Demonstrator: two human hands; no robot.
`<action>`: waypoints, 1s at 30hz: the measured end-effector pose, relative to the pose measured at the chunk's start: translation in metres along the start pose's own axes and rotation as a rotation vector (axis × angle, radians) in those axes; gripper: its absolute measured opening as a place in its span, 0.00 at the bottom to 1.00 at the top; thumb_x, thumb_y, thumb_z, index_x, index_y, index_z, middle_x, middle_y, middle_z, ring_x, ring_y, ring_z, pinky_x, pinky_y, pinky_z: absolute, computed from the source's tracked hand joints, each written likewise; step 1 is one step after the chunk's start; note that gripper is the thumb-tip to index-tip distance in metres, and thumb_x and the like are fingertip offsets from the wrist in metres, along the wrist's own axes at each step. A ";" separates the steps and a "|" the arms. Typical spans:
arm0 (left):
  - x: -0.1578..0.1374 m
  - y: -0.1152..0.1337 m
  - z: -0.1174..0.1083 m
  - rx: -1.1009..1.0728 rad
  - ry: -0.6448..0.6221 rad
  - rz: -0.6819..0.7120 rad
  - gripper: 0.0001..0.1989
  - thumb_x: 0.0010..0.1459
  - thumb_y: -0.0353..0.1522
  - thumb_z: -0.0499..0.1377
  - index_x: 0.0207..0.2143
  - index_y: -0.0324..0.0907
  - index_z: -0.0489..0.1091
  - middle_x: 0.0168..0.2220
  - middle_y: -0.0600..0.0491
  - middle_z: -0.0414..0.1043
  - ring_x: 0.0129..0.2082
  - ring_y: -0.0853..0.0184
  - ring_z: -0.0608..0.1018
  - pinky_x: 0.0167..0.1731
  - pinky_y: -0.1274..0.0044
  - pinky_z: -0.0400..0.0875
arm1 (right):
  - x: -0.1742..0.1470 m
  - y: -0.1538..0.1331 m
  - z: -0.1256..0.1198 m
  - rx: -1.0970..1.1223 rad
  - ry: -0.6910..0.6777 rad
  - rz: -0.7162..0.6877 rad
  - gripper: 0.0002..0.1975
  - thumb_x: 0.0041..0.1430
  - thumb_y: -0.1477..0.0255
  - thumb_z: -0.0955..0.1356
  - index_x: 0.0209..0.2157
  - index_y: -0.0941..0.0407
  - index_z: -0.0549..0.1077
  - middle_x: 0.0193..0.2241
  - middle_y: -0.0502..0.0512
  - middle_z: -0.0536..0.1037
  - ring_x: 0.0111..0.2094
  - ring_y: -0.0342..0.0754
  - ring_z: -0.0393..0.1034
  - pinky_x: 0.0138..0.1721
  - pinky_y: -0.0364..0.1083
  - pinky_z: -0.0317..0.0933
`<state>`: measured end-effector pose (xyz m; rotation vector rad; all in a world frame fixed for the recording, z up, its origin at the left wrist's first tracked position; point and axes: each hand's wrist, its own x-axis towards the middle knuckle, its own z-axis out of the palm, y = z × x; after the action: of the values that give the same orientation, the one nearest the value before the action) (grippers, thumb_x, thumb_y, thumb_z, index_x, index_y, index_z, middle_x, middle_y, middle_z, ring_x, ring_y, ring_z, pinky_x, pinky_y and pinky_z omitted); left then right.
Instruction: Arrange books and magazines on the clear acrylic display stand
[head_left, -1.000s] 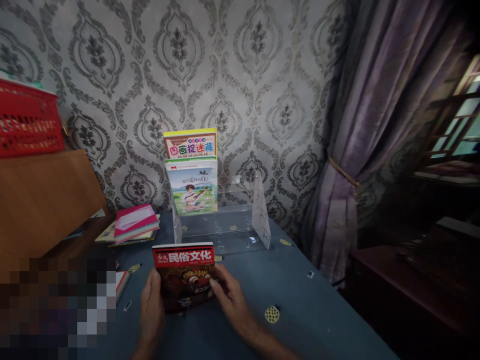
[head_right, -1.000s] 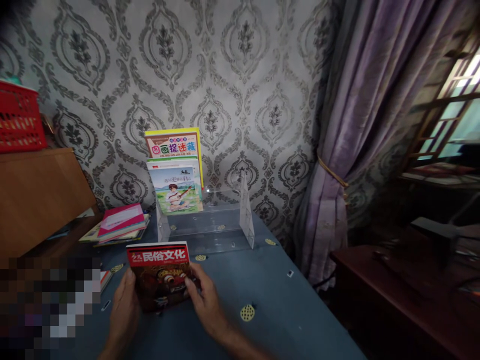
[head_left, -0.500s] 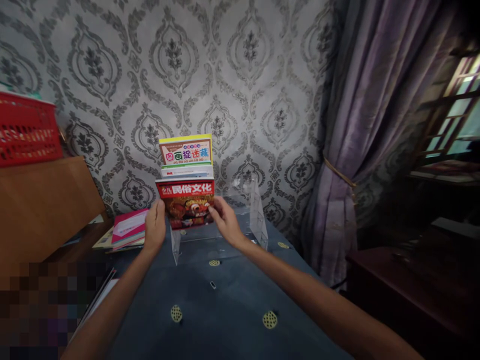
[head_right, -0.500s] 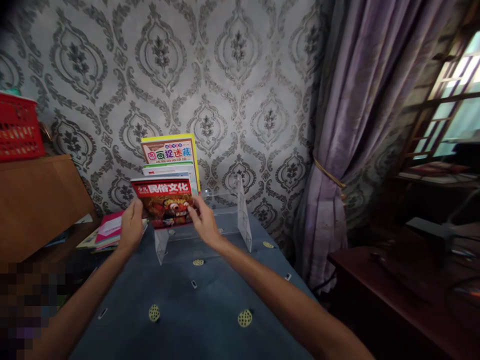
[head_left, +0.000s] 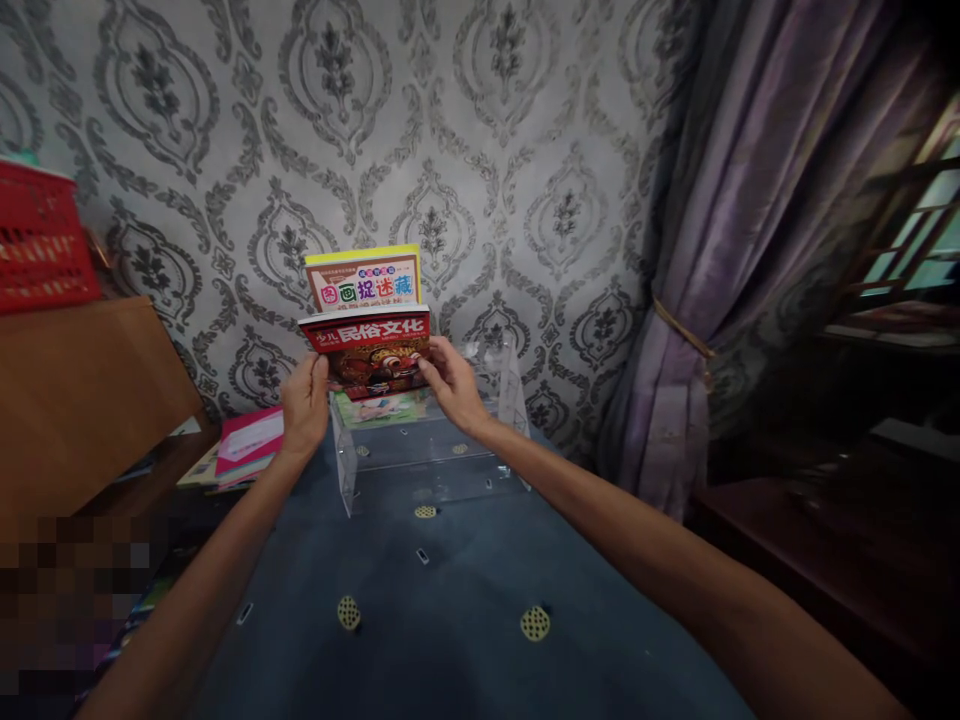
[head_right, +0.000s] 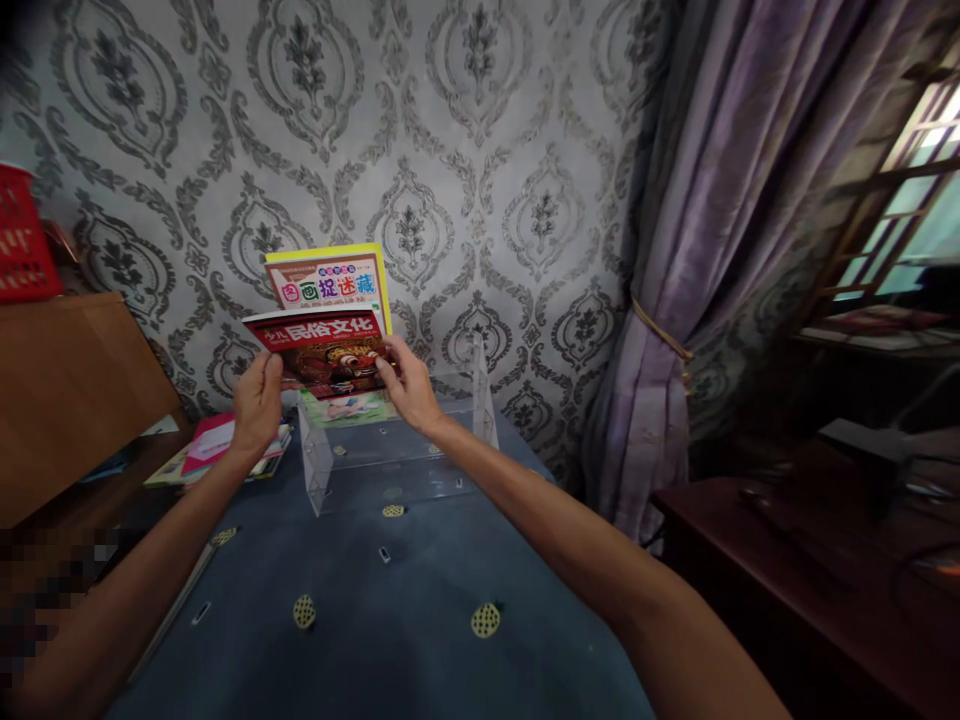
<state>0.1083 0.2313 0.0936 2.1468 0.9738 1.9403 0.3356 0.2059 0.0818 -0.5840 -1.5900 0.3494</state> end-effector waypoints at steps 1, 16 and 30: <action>-0.001 0.001 0.000 0.020 0.008 0.007 0.26 0.66 0.55 0.47 0.32 0.43 0.66 0.27 0.56 0.64 0.29 0.68 0.68 0.33 0.75 0.66 | -0.001 0.002 0.000 0.007 -0.003 0.000 0.21 0.65 0.50 0.64 0.50 0.50 0.67 0.46 0.56 0.77 0.43 0.50 0.73 0.42 0.49 0.70; 0.004 -0.003 -0.005 0.122 -0.019 0.067 0.20 0.67 0.46 0.50 0.28 0.43 0.63 0.24 0.58 0.64 0.25 0.69 0.73 0.29 0.78 0.65 | 0.001 0.012 0.001 0.059 -0.031 0.013 0.21 0.64 0.47 0.64 0.46 0.50 0.65 0.47 0.56 0.77 0.47 0.52 0.73 0.48 0.54 0.71; 0.007 0.006 -0.015 0.104 0.016 0.088 0.19 0.67 0.46 0.51 0.33 0.42 0.68 0.28 0.56 0.67 0.29 0.69 0.72 0.33 0.78 0.68 | -0.003 -0.002 0.008 0.056 -0.026 -0.022 0.19 0.66 0.49 0.63 0.46 0.49 0.65 0.46 0.56 0.76 0.45 0.51 0.72 0.45 0.55 0.72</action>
<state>0.0964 0.2249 0.1050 2.2699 1.0215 1.9909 0.3275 0.2032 0.0792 -0.5198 -1.6058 0.3854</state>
